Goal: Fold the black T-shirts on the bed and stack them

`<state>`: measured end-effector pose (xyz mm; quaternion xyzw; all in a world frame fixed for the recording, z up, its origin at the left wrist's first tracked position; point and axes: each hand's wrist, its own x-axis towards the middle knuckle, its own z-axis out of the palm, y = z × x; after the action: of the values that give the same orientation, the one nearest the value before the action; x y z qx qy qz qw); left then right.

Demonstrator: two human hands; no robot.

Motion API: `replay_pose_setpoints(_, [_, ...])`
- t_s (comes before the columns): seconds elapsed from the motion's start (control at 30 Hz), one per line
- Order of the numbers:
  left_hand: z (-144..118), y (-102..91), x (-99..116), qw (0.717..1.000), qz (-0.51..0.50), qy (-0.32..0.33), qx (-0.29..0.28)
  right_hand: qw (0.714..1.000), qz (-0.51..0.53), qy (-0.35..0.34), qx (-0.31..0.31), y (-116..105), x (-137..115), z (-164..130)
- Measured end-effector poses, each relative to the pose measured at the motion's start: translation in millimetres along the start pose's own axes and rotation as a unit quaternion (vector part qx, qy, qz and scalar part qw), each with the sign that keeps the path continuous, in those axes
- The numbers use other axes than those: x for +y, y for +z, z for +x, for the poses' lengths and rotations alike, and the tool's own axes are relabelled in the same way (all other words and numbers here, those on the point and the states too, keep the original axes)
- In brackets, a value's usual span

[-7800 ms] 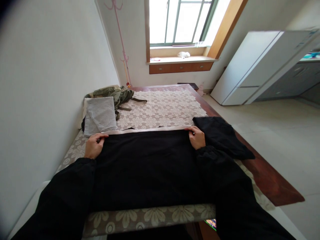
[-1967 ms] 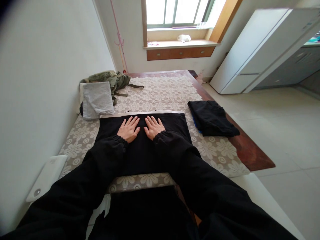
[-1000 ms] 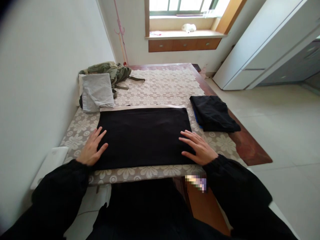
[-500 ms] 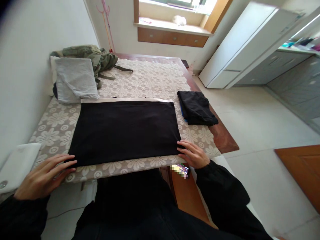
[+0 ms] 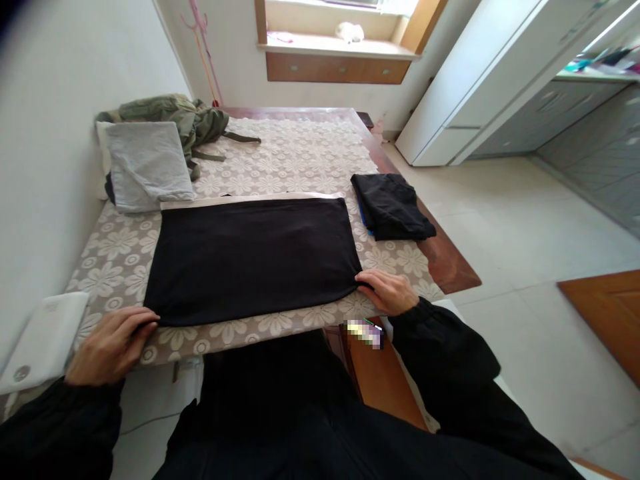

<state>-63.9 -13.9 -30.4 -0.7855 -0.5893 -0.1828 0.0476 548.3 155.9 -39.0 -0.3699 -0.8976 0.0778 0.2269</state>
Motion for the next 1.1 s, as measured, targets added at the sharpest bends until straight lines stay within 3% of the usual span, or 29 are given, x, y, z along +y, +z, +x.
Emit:
replay_pose_setpoints(0.17, [-5,-7.5,-7,0.998,-0.056,0.011,-0.031,0.997,0.079,-0.004,0.004,0,6,-17])
replay_pose_setpoints(0.3, [-5,-6.2,-9,0.998,-0.058,-0.006,-0.034,0.984,0.145,0.09,0.044,2,5,-21])
replay_pose_setpoints(0.43, [-2,-3.1,-9,0.997,-0.054,-0.018,-0.045,0.964,0.189,0.184,0.042,1,6,-11])
replay_pose_setpoints(0.63, [2,-2.5,-6,0.998,-0.049,-0.013,-0.031,0.915,0.228,0.32,0.091,4,15,7])
replay_pose_setpoints(0.8, [-1,-1.7,-3,0.997,-0.061,-0.034,-0.013,0.892,0.277,0.344,0.098,7,17,14])
replay_pose_setpoints(1.1, [2,-1.2,14,0.978,-0.021,-0.207,0.015,0.899,0.277,0.324,0.097,7,20,10])
